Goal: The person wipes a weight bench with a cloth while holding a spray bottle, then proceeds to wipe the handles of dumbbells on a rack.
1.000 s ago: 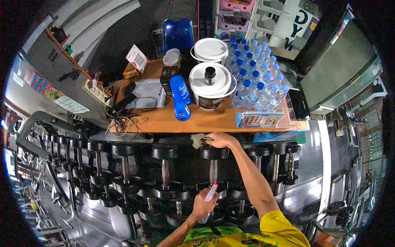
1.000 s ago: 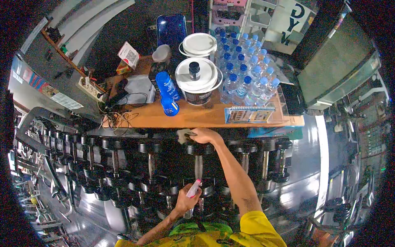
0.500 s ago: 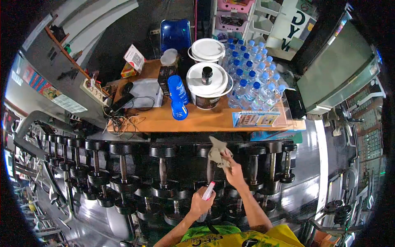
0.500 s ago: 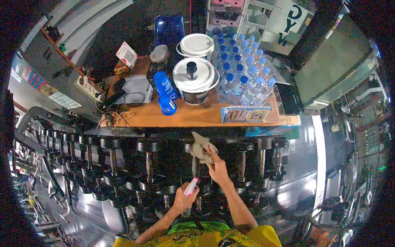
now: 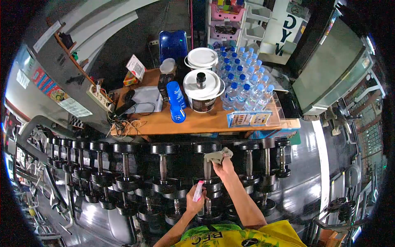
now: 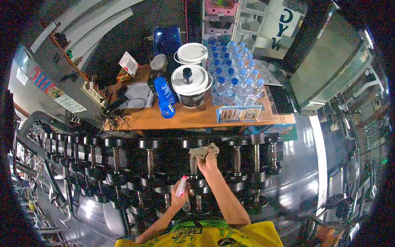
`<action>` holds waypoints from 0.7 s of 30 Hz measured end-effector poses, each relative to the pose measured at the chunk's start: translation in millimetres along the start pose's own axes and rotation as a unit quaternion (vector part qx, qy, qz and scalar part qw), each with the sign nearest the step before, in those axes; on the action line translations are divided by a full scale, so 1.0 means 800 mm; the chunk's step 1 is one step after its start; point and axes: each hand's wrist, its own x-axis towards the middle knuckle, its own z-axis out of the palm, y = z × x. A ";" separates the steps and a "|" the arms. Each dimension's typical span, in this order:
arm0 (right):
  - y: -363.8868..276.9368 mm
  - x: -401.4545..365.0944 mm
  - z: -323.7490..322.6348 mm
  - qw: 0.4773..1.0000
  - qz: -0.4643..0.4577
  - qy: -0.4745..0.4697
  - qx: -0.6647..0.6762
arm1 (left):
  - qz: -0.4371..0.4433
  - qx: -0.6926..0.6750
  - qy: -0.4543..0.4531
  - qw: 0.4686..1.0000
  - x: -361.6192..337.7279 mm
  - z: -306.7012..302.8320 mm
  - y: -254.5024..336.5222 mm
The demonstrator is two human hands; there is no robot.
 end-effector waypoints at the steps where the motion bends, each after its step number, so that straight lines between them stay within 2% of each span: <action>1: 0.009 -0.018 0.007 1.000 0.000 -0.003 0.000 | 0.003 0.000 0.000 1.000 -0.007 -0.008 -0.010; 3: 0.025 -0.054 0.006 0.989 0.043 -0.113 -0.089 | 0.029 -0.067 0.011 0.997 -0.019 -0.022 -0.023; 4: 0.029 -0.029 -0.027 0.959 0.175 -0.220 -0.036 | 0.036 -0.014 0.033 0.999 -0.029 -0.020 0.008; 5: 0.032 -0.003 -0.058 0.899 0.302 -0.318 0.019 | 0.004 -0.026 0.045 0.999 -0.038 -0.031 0.007; 6: 0.043 -0.065 -0.007 0.964 0.206 -0.128 -0.109 | 0.012 0.004 0.062 0.998 -0.046 -0.041 0.000; 7: 0.054 -0.056 -0.015 0.953 0.227 -0.179 -0.086 | 0.021 0.034 0.081 0.996 -0.050 -0.049 -0.004; 8: 0.065 -0.050 -0.008 0.958 0.230 -0.139 -0.100 | 0.121 0.129 0.085 0.981 -0.058 -0.047 0.023; 9: 0.073 -0.044 -0.001 0.960 0.234 -0.099 -0.114 | 0.124 0.132 0.087 0.980 -0.062 -0.053 0.021; 11: 0.087 0.017 -0.018 0.967 0.202 -0.083 -0.131 | 0.008 0.009 0.090 0.996 -0.079 -0.067 0.011; 13: 0.088 0.016 0.012 0.967 0.196 -0.112 -0.116 | 0.046 0.039 0.099 0.993 -0.089 -0.071 0.019; 15: 0.070 0.008 0.025 0.967 0.241 -0.070 -0.046 | 0.053 0.188 0.029 0.980 -0.096 -0.077 0.036; 16: 0.061 0.002 0.032 0.965 0.252 -0.074 -0.023 | 0.055 0.188 0.031 0.980 -0.097 -0.078 0.035; 18: 0.037 -0.022 0.035 0.969 0.230 -0.078 -0.035 | -0.034 0.061 0.027 0.997 -0.095 -0.078 0.026; 20: 0.015 -0.052 0.034 0.980 0.173 -0.066 -0.066 | -0.036 0.057 0.011 0.998 -0.090 -0.075 0.022; 21: 0.004 -0.056 0.026 0.980 0.173 -0.066 -0.068 | -0.040 0.056 -0.006 0.998 -0.087 -0.073 0.023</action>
